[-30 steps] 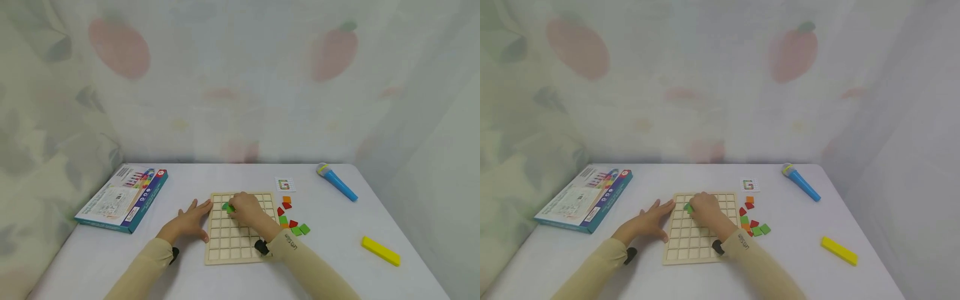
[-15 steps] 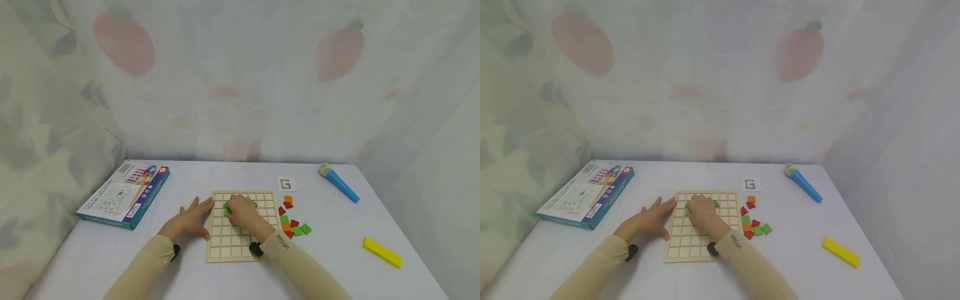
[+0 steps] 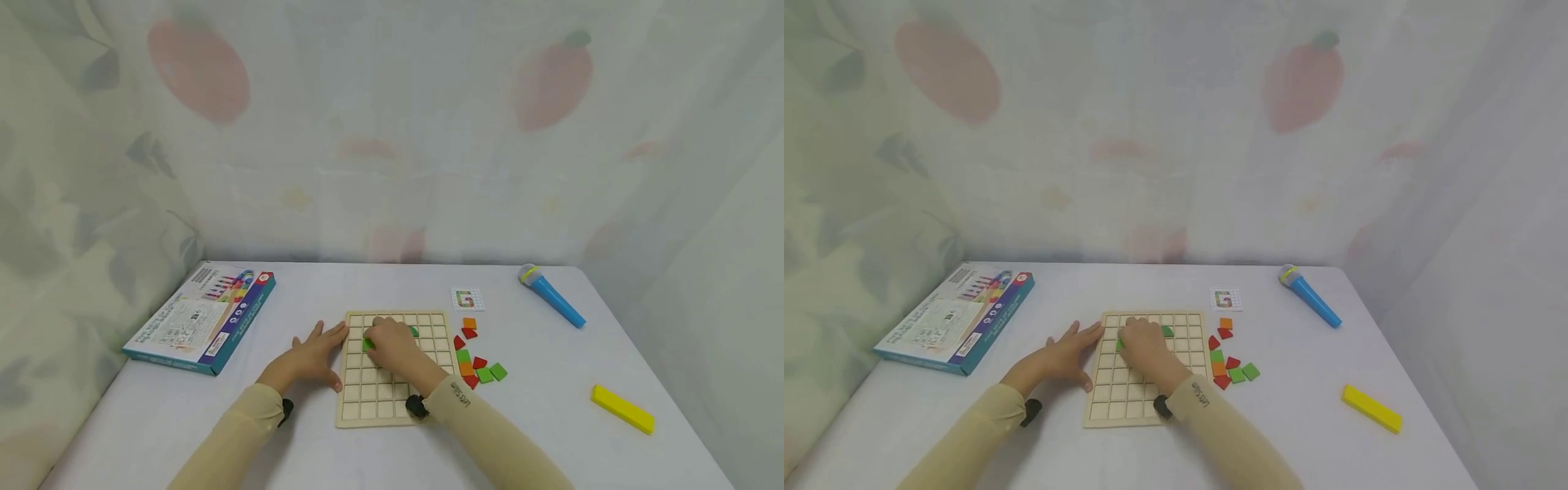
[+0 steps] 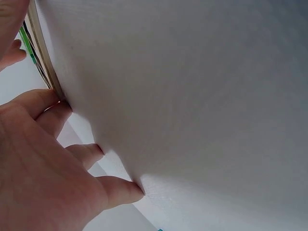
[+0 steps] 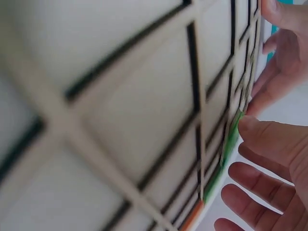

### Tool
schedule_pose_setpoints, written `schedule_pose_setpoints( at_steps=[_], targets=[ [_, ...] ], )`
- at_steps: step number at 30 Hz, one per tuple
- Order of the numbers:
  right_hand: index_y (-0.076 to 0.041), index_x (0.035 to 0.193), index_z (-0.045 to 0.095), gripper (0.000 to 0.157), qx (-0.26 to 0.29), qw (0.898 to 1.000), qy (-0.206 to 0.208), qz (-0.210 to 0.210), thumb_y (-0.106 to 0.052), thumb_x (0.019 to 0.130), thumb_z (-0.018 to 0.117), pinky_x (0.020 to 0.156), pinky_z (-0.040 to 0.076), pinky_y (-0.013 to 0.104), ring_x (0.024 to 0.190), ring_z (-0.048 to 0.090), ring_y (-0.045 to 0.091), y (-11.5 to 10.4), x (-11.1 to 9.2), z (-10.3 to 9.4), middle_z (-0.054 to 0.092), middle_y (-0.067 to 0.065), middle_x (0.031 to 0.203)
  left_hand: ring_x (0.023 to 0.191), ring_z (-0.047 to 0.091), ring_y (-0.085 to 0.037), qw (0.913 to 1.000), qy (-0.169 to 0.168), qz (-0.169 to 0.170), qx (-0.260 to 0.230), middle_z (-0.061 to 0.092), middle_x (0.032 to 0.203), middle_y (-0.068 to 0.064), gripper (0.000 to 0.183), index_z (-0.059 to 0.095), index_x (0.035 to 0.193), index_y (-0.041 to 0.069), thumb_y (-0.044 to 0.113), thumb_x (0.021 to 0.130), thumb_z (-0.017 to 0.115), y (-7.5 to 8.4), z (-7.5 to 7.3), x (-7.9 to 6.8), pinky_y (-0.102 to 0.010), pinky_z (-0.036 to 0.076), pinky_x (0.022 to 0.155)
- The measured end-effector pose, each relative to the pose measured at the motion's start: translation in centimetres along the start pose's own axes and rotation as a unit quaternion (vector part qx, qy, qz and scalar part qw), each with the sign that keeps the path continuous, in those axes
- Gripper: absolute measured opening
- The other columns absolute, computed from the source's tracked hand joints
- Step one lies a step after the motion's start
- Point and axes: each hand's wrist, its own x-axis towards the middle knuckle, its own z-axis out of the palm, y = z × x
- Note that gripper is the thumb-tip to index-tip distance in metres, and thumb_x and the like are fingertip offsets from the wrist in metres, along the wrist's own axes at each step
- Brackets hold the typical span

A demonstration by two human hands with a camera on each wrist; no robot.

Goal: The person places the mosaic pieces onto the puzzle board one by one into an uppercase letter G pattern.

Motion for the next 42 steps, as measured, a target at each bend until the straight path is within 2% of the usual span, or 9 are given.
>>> schedule_pose_setpoints(
  at_steps=[6, 9, 14, 18, 21, 26, 33, 42],
  targets=[
    [-0.017, 0.106, 0.070, 0.027, 0.010, 0.999, 0.033, 0.002, -0.028, 0.081, 0.071, 0.066, 0.051, 0.025, 0.083, 0.059, 0.014, 2.3, -1.1, -1.0, 0.061, -0.002, 0.097, 0.137, 0.001, -0.045, 0.9999, -0.001, -0.006, 0.010, 0.018, 0.153, -0.003, 0.120, 0.027, 0.146, 0.015, 0.043, 0.046, 0.087, 0.0, 0.0, 0.3, -0.080, 0.003, 0.087],
    [-0.014, 0.107, 0.069, 0.029, 0.035, 0.998, 0.039, 0.019, -0.024, 0.081, 0.071, 0.066, 0.052, 0.027, 0.086, 0.059, 0.017, 4.0, -1.8, -1.6, 0.062, 0.001, 0.099, 0.137, 0.002, -0.045, 0.9998, -0.001, -0.012, 0.018, 0.018, 0.154, -0.003, 0.121, 0.027, 0.147, 0.016, 0.044, 0.046, 0.087, -0.1, 0.1, 0.4, -0.080, 0.004, 0.088],
    [-0.009, 0.106, 0.069, 0.029, 0.073, 0.994, 0.044, 0.066, -0.018, 0.079, 0.073, 0.060, 0.051, 0.028, 0.084, 0.060, 0.020, 7.3, -3.3, -2.1, 0.063, 0.005, 0.100, 0.137, 0.002, -0.045, 0.9998, -0.001, -0.010, 0.016, 0.017, 0.154, -0.004, 0.122, 0.026, 0.147, 0.015, 0.044, 0.045, 0.086, -0.2, 0.2, 0.4, -0.080, 0.003, 0.088],
    [-0.008, 0.105, 0.069, 0.027, 0.078, 0.991, 0.045, 0.100, -0.016, 0.079, 0.073, 0.059, 0.052, 0.028, 0.081, 0.061, 0.020, 10.2, -4.7, -2.2, 0.063, 0.007, 0.099, 0.137, 0.002, -0.045, 0.9998, 0.000, -0.008, 0.016, 0.017, 0.154, -0.004, 0.122, 0.026, 0.147, 0.015, 0.044, 0.045, 0.086, -0.3, 0.2, 0.4, -0.080, 0.004, 0.088],
    [-0.009, 0.104, 0.069, 0.024, 0.072, 0.988, 0.041, 0.128, -0.014, 0.080, 0.071, 0.062, 0.053, 0.031, 0.084, 0.062, 0.022, 12.3, -5.6, -2.1, 0.063, 0.007, 0.100, 0.137, 0.001, -0.045, 0.9998, 0.000, -0.006, 0.018, 0.017, 0.154, -0.004, 0.122, 0.026, 0.147, 0.015, 0.045, 0.045, 0.086, -0.4, 0.2, 0.4, -0.080, 0.004, 0.088],
    [-0.009, 0.104, 0.069, 0.021, 0.068, 0.982, 0.010, 0.177, -0.016, 0.084, 0.066, 0.076, 0.052, 0.040, 0.094, 0.060, 0.025, 14.9, -6.9, -1.8, 0.063, 0.009, 0.106, 0.137, 0.001, -0.045, 0.9999, 0.000, -0.002, 0.013, 0.017, 0.154, -0.004, 0.122, 0.027, 0.146, 0.014, 0.044, 0.044, 0.086, -0.4, 0.1, 0.4, -0.080, 0.003, 0.088],
    [-0.007, 0.105, 0.068, 0.022, 0.072, 0.976, -0.023, 0.203, -0.014, 0.084, 0.066, 0.081, 0.051, 0.039, 0.085, 0.056, 0.021, 16.7, -7.4, -1.4, 0.061, 0.008, 0.098, 0.137, 0.001, -0.045, 0.9999, 0.002, -0.002, 0.014, 0.017, 0.154, -0.004, 0.122, 0.027, 0.146, 0.015, 0.045, 0.044, 0.086, -0.5, 0.3, 0.5, -0.080, 0.003, 0.087],
    [-0.007, 0.105, 0.069, 0.023, 0.076, 0.974, -0.049, 0.206, -0.012, 0.083, 0.067, 0.084, 0.049, 0.040, 0.085, 0.055, 0.022, 17.1, -6.9, -1.1, 0.063, 0.008, 0.101, 0.137, 0.002, -0.045, 0.9998, 0.005, -0.008, 0.018, 0.017, 0.154, -0.004, 0.123, 0.027, 0.146, 0.016, 0.046, 0.043, 0.086, -0.3, 0.4, 0.5, -0.080, 0.003, 0.088]
  ],
)
